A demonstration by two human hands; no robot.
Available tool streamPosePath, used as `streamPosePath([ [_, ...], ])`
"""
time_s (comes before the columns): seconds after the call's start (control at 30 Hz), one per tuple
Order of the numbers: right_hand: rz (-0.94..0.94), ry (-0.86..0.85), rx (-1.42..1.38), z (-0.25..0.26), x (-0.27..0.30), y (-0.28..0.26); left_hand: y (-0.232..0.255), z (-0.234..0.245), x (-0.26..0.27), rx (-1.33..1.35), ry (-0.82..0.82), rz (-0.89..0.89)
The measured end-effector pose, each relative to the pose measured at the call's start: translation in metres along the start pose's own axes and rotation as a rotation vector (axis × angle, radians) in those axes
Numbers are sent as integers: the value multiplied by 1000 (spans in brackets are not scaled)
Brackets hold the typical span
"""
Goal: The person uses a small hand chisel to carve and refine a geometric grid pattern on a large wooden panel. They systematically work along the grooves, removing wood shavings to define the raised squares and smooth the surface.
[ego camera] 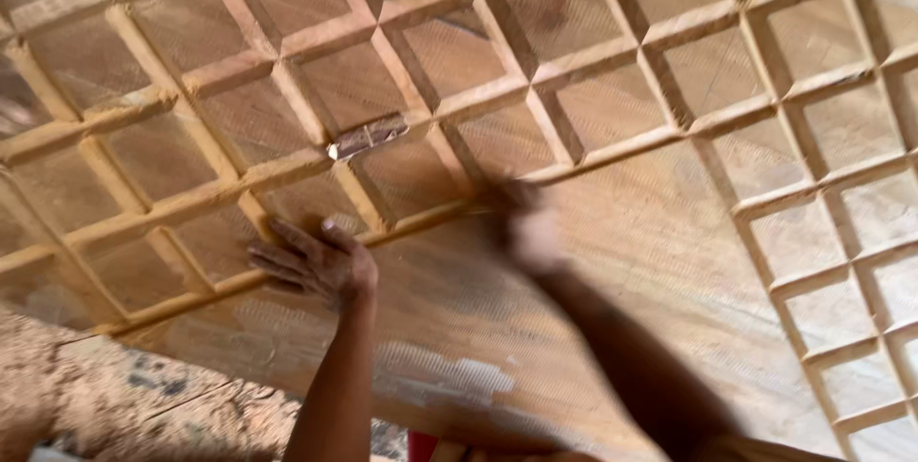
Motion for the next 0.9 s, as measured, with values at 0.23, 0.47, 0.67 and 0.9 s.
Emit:
streamPosePath([
  [0.23,91,-99,20,53,-29,21,12,14,2,-14,-96,12],
  [0.47,-43,-98,36,52,-35,13,20,17,-8,-7,-90,30],
  [0.67,81,-117,28,64,-25,20,19,25,3,17,-124,5],
  [0.9,-151,-173,-3,114,-43,40,20,20,0,-4,-126,29],
])
Point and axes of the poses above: each hand's wrist, its own x-axis away from the middle knuckle, its own z-axis out of the back of the hand, y = z × x, the point moved 4 cm from there along -x, towards the middle knuckle, and after that the axes turned 9 degrees about y, right-handed, at the moved point
